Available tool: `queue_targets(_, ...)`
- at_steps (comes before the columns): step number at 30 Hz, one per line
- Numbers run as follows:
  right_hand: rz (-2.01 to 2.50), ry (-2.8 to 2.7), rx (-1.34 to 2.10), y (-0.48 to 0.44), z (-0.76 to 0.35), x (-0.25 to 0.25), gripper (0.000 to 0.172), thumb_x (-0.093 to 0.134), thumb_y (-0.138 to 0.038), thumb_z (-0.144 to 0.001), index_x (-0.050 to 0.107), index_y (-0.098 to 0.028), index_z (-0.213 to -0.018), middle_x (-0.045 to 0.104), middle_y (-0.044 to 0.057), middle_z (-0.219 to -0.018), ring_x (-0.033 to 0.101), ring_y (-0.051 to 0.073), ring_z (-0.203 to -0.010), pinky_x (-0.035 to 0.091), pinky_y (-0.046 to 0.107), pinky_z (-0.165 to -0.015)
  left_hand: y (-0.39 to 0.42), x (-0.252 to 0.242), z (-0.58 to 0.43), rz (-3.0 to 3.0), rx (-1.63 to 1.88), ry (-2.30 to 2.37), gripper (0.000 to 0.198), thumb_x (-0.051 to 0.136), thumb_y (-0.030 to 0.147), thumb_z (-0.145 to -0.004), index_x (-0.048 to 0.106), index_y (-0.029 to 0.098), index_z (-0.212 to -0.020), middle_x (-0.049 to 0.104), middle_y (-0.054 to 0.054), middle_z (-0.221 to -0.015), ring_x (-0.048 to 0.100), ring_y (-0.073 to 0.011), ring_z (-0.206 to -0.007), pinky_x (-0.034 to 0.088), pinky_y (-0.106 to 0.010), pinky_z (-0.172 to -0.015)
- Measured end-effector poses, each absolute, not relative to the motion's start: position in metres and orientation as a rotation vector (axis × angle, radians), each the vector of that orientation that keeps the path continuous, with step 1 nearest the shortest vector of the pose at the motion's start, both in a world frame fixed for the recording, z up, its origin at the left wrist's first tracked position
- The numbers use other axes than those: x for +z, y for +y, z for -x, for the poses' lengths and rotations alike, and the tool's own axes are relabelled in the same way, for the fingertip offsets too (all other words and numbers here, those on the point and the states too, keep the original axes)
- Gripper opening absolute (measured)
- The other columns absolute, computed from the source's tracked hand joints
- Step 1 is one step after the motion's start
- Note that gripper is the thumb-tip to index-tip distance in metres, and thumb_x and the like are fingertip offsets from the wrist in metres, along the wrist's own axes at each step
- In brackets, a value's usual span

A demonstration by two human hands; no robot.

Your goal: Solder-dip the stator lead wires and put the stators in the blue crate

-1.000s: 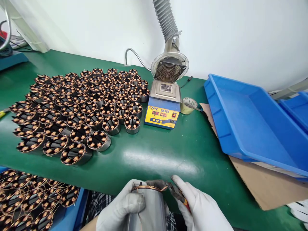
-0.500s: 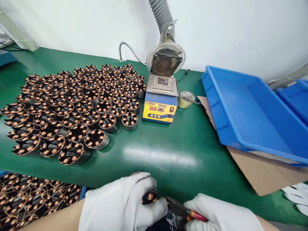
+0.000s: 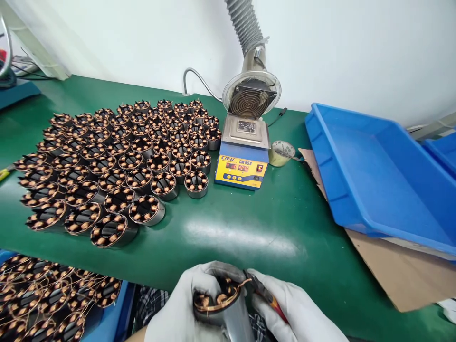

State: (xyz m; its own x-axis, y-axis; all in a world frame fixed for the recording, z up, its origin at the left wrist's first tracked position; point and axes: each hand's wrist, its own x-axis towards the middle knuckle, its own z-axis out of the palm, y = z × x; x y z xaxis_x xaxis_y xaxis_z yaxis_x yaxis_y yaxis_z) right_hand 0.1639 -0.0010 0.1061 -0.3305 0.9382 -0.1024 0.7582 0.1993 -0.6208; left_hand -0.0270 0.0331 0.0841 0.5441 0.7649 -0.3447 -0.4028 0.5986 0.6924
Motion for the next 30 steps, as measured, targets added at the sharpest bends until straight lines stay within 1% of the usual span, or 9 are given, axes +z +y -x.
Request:
queue_targets(3,1.576,-2.227,0.711,0.001,-0.161,0.104,0.034,0.045,-0.019,-0.085,0.054,-0.021,-0.118,0.070,0.007,-0.099,0.068,0.023,-0.083,0.056,0.029,-0.069,0.033,0.096,0.030,-0.441,0.790,0.693,0.025,0.076,0.040,-0.057,0.067,0.018,-0.065,0.067,-0.006,-0.087,0.060,-0.0249,-0.088,0.045,-0.036,-0.082)
queue_targets(7,1.578,-2.270,0.652,0.003,-0.158,0.104,0.034,0.042,-0.017,-0.085,0.052,-0.020,-0.118,0.069,0.008,-0.097,0.067,0.021,-0.083,0.055,0.028,-0.069,0.029,0.096,0.036,-0.436,0.760,0.674,0.035,0.084,0.040,-0.047,0.067,0.018,-0.069,0.067,-0.006,-0.092,0.059,-0.0248,-0.086,0.047,-0.034,-0.075)
queue_targets(10,1.590,-2.265,0.632,0.002,-0.157,0.105,0.031,0.042,-0.020,-0.086,0.053,-0.021,-0.115,0.069,0.008,-0.096,0.067,0.021,-0.082,0.054,0.029,-0.069,0.021,0.081,0.037,-0.441,0.811,0.672,0.033,0.081,0.042,-0.054,0.067,0.020,-0.075,0.067,-0.006,-0.098,0.061,-0.0251,-0.088,0.048,-0.034,-0.073)
queue_targets(12,1.632,-2.236,0.683,0.001,-0.157,0.104,0.024,0.042,-0.021,-0.086,0.056,-0.023,-0.106,0.069,0.006,-0.091,0.067,0.020,-0.077,0.053,0.029,-0.067,0.016,0.070,0.036,-0.486,0.909,0.671,0.030,0.078,0.041,-0.059,0.067,0.022,-0.079,0.067,-0.006,-0.101,0.062,-0.0256,-0.090,0.048,-0.036,-0.073)
queue_targets(14,1.693,-2.195,0.810,0.000,-0.157,0.102,0.017,0.041,-0.022,-0.087,0.056,-0.024,-0.094,0.067,0.003,-0.082,0.066,0.018,-0.069,0.051,0.026,-0.061,0.012,0.063,0.035,-0.535,0.996,0.631,0.029,0.078,0.041,-0.060,0.067,0.022,-0.079,0.069,-0.006,-0.099,0.064,-0.0262,-0.087,0.048,-0.037,-0.073)
queue_targets(17,1.770,-2.150,0.947,-0.001,-0.157,0.095,0.015,0.038,-0.024,-0.089,0.052,-0.025,-0.083,0.064,0.000,-0.071,0.063,0.016,-0.060,0.048,0.024,-0.054,0.009,0.066,0.037,-0.487,0.945,0.716,0.034,0.079,0.042,-0.058,0.065,0.021,-0.079,0.068,-0.007,-0.102,0.064,-0.0273,-0.088,0.047,-0.037,-0.073)
queue_targets(22,1.785,-2.149,0.891,-0.005,-0.156,0.079,0.014,0.037,-0.020,-0.088,0.047,-0.024,-0.079,0.062,0.000,-0.066,0.061,0.016,-0.055,0.044,0.023,-0.051,0.010,0.077,0.043,-0.470,0.759,0.887,0.044,0.084,0.043,-0.048,0.063,0.020,-0.080,0.064,-0.007,-0.106,0.061,-0.0284,-0.093,0.046,-0.037,-0.073)
queue_targets(24,1.781,-2.113,0.859,-0.006,-0.154,0.075,0.015,0.037,-0.019,-0.089,0.045,-0.024,-0.077,0.061,-0.001,-0.063,0.059,0.015,-0.052,0.043,0.022,-0.049,0.012,0.077,0.044,-0.515,0.751,0.904,0.045,0.084,0.044,-0.048,0.064,0.020,-0.080,0.062,-0.008,-0.110,0.059,-0.0301,-0.097,0.046,-0.039,-0.076)
queue_targets(30,1.737,-1.990,0.762,-0.003,-0.151,0.079,0.017,0.037,-0.022,-0.090,0.049,-0.024,-0.079,0.058,-0.003,-0.056,0.057,0.014,-0.046,0.042,0.021,-0.046,0.016,0.078,0.041,-0.559,0.748,0.883,0.038,0.084,0.041,-0.051,0.064,0.020,-0.076,0.063,-0.007,-0.110,0.060,-0.0282,-0.098,0.046,-0.040,-0.081)
